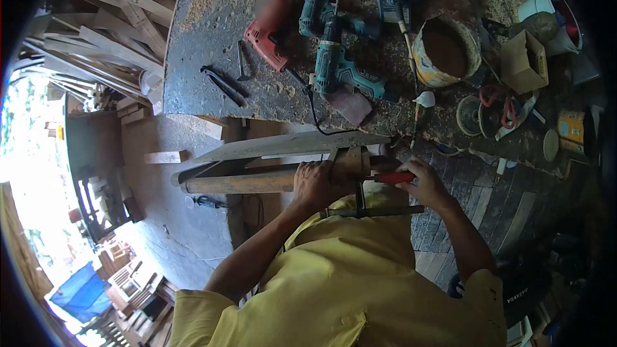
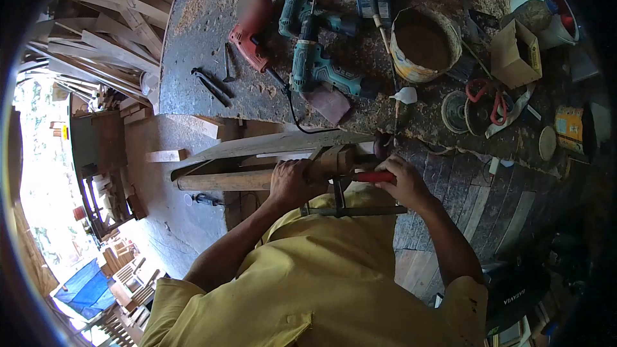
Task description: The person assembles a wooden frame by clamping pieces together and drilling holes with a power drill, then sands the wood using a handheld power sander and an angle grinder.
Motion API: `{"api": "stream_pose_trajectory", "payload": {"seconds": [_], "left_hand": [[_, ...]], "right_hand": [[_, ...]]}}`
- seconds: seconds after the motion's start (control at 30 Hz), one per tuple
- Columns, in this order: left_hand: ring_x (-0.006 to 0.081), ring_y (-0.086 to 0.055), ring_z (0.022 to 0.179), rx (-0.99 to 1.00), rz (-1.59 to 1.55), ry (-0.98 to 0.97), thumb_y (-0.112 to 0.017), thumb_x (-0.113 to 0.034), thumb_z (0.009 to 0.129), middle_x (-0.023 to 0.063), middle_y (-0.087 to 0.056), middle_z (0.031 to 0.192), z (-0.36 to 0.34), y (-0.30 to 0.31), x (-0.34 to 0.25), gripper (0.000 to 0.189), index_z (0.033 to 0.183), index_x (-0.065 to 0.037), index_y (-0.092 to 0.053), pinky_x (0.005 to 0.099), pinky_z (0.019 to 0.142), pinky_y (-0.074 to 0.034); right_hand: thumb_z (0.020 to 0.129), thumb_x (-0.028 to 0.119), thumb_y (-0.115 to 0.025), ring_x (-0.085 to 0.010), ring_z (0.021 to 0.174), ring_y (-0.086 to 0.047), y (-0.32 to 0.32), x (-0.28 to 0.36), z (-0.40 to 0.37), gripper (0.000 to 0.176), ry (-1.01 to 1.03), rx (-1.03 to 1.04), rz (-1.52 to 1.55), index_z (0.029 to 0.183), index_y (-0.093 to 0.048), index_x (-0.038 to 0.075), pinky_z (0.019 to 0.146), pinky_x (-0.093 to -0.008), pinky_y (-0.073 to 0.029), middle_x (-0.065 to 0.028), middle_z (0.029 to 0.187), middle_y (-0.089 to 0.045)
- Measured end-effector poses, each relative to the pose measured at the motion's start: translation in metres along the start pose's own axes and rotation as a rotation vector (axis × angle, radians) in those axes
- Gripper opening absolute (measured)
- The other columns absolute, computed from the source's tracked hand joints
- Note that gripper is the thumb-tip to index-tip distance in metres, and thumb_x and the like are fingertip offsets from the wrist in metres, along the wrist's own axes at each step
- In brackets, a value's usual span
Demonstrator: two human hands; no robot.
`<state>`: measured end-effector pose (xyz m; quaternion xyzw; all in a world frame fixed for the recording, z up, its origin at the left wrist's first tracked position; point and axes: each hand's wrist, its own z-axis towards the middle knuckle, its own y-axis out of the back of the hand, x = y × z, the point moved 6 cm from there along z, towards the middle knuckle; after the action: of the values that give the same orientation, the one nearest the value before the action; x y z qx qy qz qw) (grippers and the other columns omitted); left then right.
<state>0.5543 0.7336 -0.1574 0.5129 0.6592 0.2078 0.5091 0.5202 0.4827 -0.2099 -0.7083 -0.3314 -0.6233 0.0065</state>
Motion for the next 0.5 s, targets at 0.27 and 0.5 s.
{"api": "stream_pose_trajectory", "payload": {"seconds": [0.27,0.5], "left_hand": [[0.0319,-0.062,0.071,-0.063,0.024,-0.046,-0.074,-0.039,0.066,0.0113,-0.064,0.072,-0.001,-0.003,0.003,0.035,0.079,-0.008,-0.067,0.0439,0.074,-0.047],[0.0319,-0.062,0.072,-0.016,0.028,-0.026,-0.074,-0.039,0.066,0.0115,-0.065,0.072,-0.001,-0.009,0.008,0.035,0.078,-0.007,-0.066,0.0438,0.074,-0.047]], "right_hand": [[0.092,0.022,-0.068,-0.0123,0.077,-0.062,-0.024,-0.047,0.000,0.023,-0.661,0.184,0.554,0.107,-0.061,0.005,0.067,-0.0327,-0.050,-0.0039,0.081,-0.062],[0.091,0.027,-0.070,-0.0153,0.080,-0.062,-0.012,-0.021,0.015,0.027,-0.352,0.047,0.310,0.105,-0.061,0.005,0.075,-0.0316,-0.049,-0.0068,0.086,-0.065]]}}
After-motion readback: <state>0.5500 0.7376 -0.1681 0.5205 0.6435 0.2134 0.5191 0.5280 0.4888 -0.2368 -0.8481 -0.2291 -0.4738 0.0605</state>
